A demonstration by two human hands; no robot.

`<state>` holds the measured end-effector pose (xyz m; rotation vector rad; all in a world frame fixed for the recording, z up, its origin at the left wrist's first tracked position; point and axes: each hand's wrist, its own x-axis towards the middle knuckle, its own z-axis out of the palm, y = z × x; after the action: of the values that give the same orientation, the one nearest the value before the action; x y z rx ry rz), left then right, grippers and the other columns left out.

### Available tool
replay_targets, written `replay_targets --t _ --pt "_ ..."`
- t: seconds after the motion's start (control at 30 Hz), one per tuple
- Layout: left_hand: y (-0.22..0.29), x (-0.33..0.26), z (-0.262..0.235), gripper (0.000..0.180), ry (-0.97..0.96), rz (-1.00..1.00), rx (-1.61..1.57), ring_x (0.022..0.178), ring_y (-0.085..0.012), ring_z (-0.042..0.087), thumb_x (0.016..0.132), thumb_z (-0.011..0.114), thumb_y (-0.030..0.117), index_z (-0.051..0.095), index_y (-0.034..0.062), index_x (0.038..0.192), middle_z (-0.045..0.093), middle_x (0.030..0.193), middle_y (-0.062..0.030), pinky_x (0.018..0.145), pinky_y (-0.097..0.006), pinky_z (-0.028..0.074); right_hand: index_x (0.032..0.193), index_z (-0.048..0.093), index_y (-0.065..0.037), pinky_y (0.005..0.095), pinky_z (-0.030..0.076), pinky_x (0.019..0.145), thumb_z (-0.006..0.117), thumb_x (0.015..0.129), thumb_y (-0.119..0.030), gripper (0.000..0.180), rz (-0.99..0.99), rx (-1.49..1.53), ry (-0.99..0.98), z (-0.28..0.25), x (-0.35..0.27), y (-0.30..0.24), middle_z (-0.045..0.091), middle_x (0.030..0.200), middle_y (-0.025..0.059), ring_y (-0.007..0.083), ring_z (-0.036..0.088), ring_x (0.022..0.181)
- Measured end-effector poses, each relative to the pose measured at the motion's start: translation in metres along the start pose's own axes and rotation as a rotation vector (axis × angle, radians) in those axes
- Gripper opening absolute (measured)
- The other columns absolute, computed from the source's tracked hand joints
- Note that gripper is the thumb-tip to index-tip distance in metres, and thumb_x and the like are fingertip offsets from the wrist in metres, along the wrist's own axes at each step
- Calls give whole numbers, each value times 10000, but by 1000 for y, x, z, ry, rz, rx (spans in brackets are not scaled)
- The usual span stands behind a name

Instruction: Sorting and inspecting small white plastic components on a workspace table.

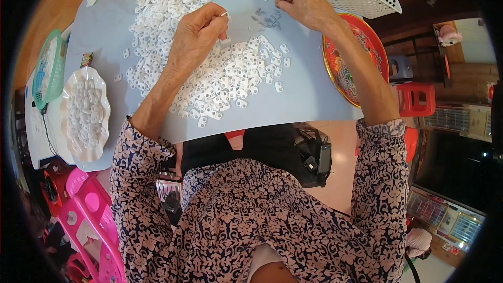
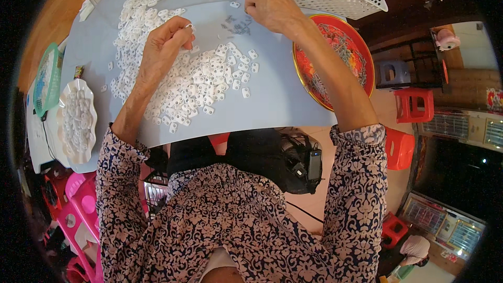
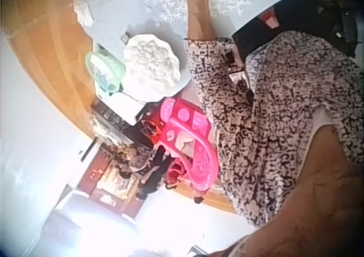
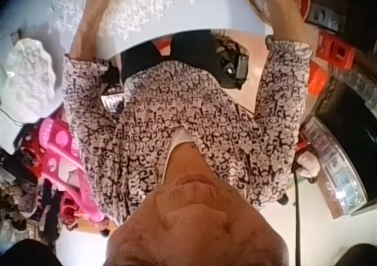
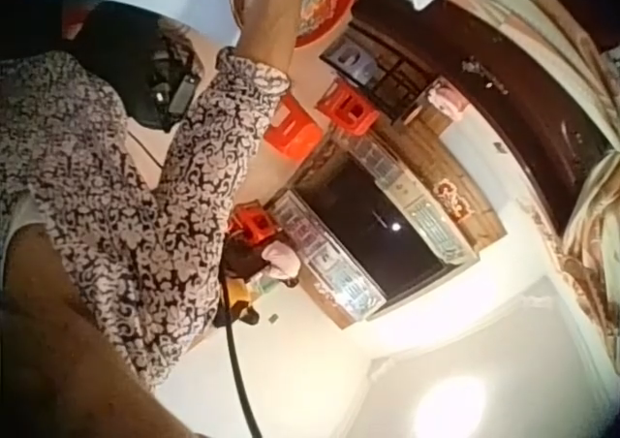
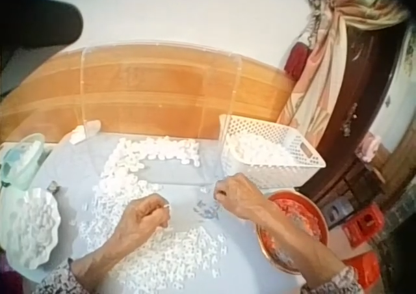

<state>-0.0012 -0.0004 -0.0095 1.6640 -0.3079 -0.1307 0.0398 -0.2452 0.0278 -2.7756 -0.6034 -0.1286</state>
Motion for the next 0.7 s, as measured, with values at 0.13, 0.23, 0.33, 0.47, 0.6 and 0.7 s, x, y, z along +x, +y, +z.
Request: replay_targets --t 0.13,0.23,0.33,0.47,0.6,0.7 --pt "0 0 0 158 4 -8 7 574 -31 447 860 537 166 614 31 833 551 623 20 527 -211 335 814 672 -6 363 473 588 597 784 -95 120 -12 1 -16 6 0 3 616 652 160 271 580 558" --pt "-1 0 -1 158 3 0 7 575 -30 448 862 539 169 617 34 839 555 623 18 529 -210 338 793 672 -2 384 477 607 592 764 -76 113 -9 -37 -24 7 3 -1 622 670 169 303 596 600" --pt "0 0 -1 159 9 -22 23 575 -31 442 864 540 172 620 37 840 554 623 19 530 -210 339 770 659 -2 403 475 609 590 736 -48 90 -34 -170 -29 8 8 -5 616 666 172 333 593 625" --pt "1 0 0 159 14 -15 -3 572 -32 436 864 540 170 620 34 843 551 623 19 529 -210 336 750 637 10 408 474 610 590 709 -45 83 -45 -193 -83 5 12 -6 597 651 185 345 584 631" --pt "0 3 0 161 15 11 -49 570 -36 435 863 541 167 617 26 841 549 623 18 529 -210 336 791 642 25 346 475 590 613 724 -66 117 92 46 -68 -5 3 -23 616 659 148 233 593 596" --pt "-2 0 -1 164 27 27 -58 570 -37 438 863 539 165 614 22 835 552 628 17 526 -212 338 867 654 34 272 460 574 615 773 -58 137 141 486 119 12 -5 -41 643 708 70 121 566 610"
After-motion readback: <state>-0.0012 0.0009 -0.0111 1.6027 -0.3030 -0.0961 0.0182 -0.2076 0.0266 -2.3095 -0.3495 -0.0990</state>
